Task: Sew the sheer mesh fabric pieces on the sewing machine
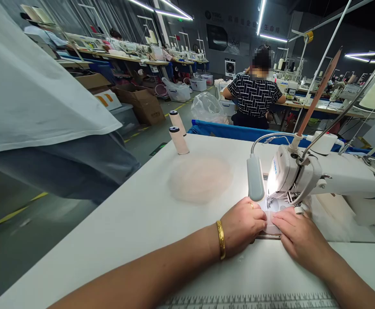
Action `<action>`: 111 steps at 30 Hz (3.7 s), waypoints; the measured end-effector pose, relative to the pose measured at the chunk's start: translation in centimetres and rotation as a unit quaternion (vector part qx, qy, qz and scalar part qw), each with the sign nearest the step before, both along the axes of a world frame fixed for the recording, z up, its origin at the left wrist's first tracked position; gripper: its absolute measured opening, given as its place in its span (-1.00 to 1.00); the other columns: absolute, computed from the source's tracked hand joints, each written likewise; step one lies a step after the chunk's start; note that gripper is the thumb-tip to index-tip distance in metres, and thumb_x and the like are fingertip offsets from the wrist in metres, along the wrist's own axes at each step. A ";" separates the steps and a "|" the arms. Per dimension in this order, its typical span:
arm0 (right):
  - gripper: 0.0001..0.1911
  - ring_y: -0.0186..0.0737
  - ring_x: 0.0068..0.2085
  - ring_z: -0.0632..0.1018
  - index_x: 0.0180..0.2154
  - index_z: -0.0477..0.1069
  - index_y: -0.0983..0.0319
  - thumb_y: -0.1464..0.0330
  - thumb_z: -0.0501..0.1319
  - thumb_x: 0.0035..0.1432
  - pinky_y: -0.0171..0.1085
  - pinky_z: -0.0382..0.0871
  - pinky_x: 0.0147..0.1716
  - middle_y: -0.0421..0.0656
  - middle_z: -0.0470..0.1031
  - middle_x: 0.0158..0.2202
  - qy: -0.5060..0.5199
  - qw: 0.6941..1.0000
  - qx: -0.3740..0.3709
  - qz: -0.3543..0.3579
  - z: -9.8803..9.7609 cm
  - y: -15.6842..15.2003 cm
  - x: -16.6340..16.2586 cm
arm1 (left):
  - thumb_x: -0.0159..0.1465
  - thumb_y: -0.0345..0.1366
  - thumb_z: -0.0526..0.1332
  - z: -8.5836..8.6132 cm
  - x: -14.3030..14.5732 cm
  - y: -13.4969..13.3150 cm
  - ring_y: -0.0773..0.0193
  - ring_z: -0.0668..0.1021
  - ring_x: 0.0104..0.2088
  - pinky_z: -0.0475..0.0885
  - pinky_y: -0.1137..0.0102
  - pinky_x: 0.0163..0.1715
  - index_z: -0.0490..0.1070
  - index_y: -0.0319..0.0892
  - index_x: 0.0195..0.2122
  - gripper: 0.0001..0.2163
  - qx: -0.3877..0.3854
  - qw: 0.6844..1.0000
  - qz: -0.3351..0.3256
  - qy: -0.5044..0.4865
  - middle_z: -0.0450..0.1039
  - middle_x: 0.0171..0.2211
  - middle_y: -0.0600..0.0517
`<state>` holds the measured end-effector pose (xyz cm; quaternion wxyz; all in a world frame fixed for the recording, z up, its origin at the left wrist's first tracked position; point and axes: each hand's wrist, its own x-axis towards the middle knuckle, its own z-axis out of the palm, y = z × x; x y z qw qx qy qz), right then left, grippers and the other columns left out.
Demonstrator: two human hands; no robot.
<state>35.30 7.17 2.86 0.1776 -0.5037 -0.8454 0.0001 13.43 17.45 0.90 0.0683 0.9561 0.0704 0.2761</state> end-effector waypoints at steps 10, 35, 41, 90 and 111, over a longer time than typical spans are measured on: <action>-0.60 0.06 -0.03 0.50 -0.09 0.51 0.20 0.64 0.05 0.19 -0.08 0.38 -0.13 -0.01 0.58 -0.01 -0.001 1.000 0.001 -0.031 -0.6 0.7 0.0 | 0.37 -0.48 0.18 0.1 0.5 0.8 0.21 0.57 -0.25 0.39 0.30 -0.20 0.55 -0.16 -0.34 -0.81 0.001 0.999 0.050 0.018 0.63 -0.24 -0.01; -0.54 0.08 0.07 0.57 0.22 0.42 0.15 0.48 -0.02 0.41 0.03 0.52 -0.05 0.00 0.53 0.18 0.007 0.996 0.020 -0.084 -2.6 1.3 1.3 | 0.34 -0.11 0.30 0.9 1.2 2.2 0.00 0.50 -0.07 0.41 0.14 -0.02 0.47 -0.12 -0.03 -0.73 -0.045 0.980 0.166 0.100 0.51 -0.07 -0.10; -0.54 0.02 0.21 0.47 0.29 0.25 0.19 0.52 0.02 0.42 0.03 0.41 0.13 0.00 0.51 0.19 0.079 0.995 0.044 0.051 -0.8 0.5 0.5 | 0.21 0.06 0.38 3.3 0.9 0.0 -0.11 0.50 -0.08 0.37 0.00 -0.02 0.48 -0.19 -0.36 -0.63 -0.014 0.963 0.203 0.174 0.49 -0.19 -0.14; -0.64 -0.03 -0.13 0.51 -0.05 0.48 0.15 0.59 0.06 0.25 -0.12 0.37 -0.21 -0.07 0.58 -0.15 0.011 0.999 -0.008 0.040 -0.1 0.0 0.4 | 0.24 -0.54 0.21 0.3 -0.4 -0.9 0.19 0.58 -0.25 0.35 0.17 -0.05 0.51 -0.14 -0.35 -0.83 0.000 0.999 0.036 0.036 0.64 -0.24 0.04; -0.45 0.14 0.07 0.55 0.25 0.43 0.15 0.52 0.04 0.29 0.10 0.51 -0.03 0.03 0.59 0.08 -0.041 0.991 0.054 -0.118 -3.4 1.7 0.9 | 0.40 -0.40 0.15 0.7 1.2 1.4 0.12 0.55 -0.16 0.40 0.21 -0.06 0.56 -0.14 -0.28 -0.81 -0.026 0.987 0.132 0.085 0.56 -0.26 -0.04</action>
